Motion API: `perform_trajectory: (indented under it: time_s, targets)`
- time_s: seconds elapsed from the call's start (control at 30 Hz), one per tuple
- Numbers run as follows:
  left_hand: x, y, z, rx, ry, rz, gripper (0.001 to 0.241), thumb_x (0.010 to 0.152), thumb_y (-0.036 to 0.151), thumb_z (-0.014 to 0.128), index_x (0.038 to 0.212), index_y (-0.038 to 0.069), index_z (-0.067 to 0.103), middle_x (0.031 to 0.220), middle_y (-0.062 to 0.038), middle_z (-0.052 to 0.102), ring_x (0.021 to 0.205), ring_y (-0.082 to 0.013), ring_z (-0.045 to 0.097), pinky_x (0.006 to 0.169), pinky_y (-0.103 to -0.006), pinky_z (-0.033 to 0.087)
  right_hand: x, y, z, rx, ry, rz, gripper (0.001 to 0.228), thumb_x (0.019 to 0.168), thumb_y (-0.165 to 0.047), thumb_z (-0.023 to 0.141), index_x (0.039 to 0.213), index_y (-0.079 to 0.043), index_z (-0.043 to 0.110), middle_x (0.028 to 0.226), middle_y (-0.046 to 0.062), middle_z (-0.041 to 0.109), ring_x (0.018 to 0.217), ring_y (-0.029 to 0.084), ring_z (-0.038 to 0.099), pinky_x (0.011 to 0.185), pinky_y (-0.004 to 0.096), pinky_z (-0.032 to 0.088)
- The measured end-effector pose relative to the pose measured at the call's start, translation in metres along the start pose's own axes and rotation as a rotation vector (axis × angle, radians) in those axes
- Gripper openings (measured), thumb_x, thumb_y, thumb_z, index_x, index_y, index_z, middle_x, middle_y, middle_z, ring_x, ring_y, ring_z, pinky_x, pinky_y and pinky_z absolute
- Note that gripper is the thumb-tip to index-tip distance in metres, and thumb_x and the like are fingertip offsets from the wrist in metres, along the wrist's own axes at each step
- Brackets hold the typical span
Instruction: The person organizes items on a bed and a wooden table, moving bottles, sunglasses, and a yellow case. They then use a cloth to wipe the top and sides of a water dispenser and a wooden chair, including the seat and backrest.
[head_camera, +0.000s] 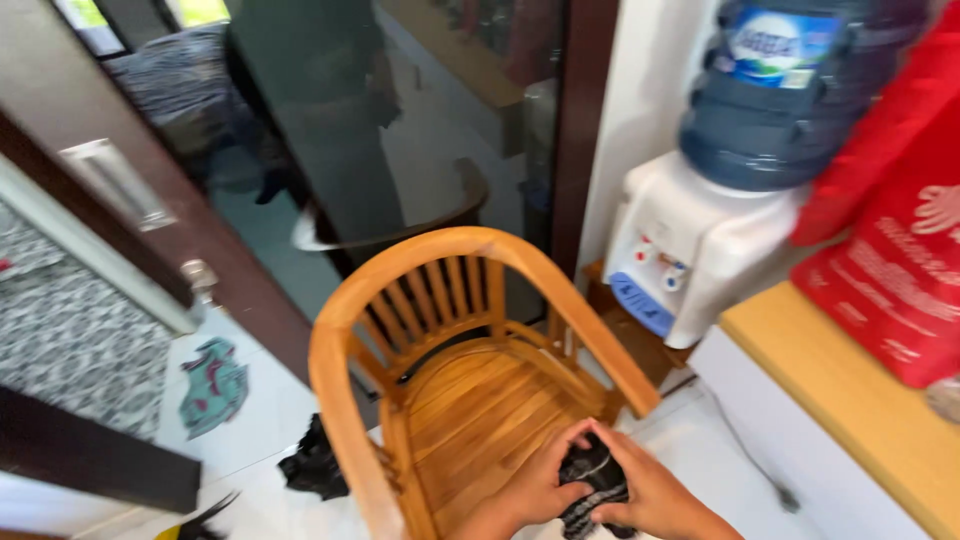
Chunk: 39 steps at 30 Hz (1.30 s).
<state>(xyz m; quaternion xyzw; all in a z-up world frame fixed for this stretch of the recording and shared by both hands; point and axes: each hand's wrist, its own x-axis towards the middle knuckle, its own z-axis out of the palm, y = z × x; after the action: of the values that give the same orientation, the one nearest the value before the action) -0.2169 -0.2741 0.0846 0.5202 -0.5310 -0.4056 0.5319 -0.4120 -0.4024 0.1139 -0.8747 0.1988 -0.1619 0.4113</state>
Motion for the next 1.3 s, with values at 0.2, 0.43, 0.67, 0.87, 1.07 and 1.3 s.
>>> perform_trajectory:
  time_s: [0.2,0.43,0.67,0.87,1.07,1.3]
  targets:
    - [0.083,0.002,0.017,0.097,-0.093,0.226,0.077,0.088,0.007,0.079,0.157,0.012,0.046,0.135,-0.014,0.057,0.127,-0.0303,0.059,0.11,-0.0383,0.049,-0.004,0.097,-0.025,0.702,-0.163,0.4,0.091,0.073,-0.014,0.088,0.151,-0.005,0.041,0.135,0.015,0.064,0.124,0.022,0.061,0.107,0.035,0.046]
    - [0.196,-0.032,-0.008,-0.1,0.055,0.296,0.059,0.093,0.014,0.079,0.146,0.005,0.054,0.136,-0.012,0.054,0.129,-0.025,0.06,0.112,-0.0374,0.049,0.053,0.185,-0.099,0.877,0.302,0.661,0.068,0.075,-0.007,0.077,0.14,-0.002,0.057,0.112,0.018,0.076,0.099,0.031,0.073,0.088,0.048,0.057]
    - [0.303,-0.027,-0.056,-0.061,0.08,0.295,0.056,0.096,0.021,0.075,0.143,0.002,0.055,0.138,-0.013,0.059,0.131,-0.0259,0.061,0.115,-0.0378,0.047,0.135,0.151,-0.274,0.816,0.943,0.203,0.04,0.09,-0.001,0.063,0.128,0.001,0.051,0.119,0.015,0.067,0.101,0.029,0.067,0.084,0.046,0.055]
    - [0.365,-0.136,-0.047,0.399,-0.143,0.026,0.068,0.093,0.039,0.071,0.151,0.008,0.049,0.156,-0.014,0.047,0.149,-0.0333,0.036,0.119,-0.0432,0.034,0.195,0.126,-0.369,0.638,1.239,-0.318,0.048,0.1,0.001,0.061,0.146,-0.005,0.053,0.143,0.01,0.063,0.13,0.024,0.069,0.114,0.04,0.059]
    - [0.38,-0.208,-0.059,0.862,-0.409,-0.324,0.087,0.088,0.065,0.06,0.156,0.015,0.04,0.169,-0.011,0.022,0.158,-0.0338,0.006,0.119,-0.0696,0.006,0.287,0.163,-0.466,0.142,1.149,-0.312,0.029,0.115,-0.021,0.054,0.14,-0.006,0.058,0.132,0.001,0.059,0.119,0.015,0.059,0.109,0.033,0.049]
    - [0.363,-0.324,-0.052,1.015,-0.249,-0.092,0.059,0.091,0.064,0.055,0.125,0.018,0.068,0.161,-0.009,0.039,0.163,-0.0339,0.009,0.11,-0.0881,-0.006,0.388,0.115,-0.457,-0.921,0.936,-0.413,0.053,0.091,-0.012,0.055,0.143,-0.005,0.055,0.149,0.02,0.052,0.129,0.042,0.059,0.101,0.05,0.051]
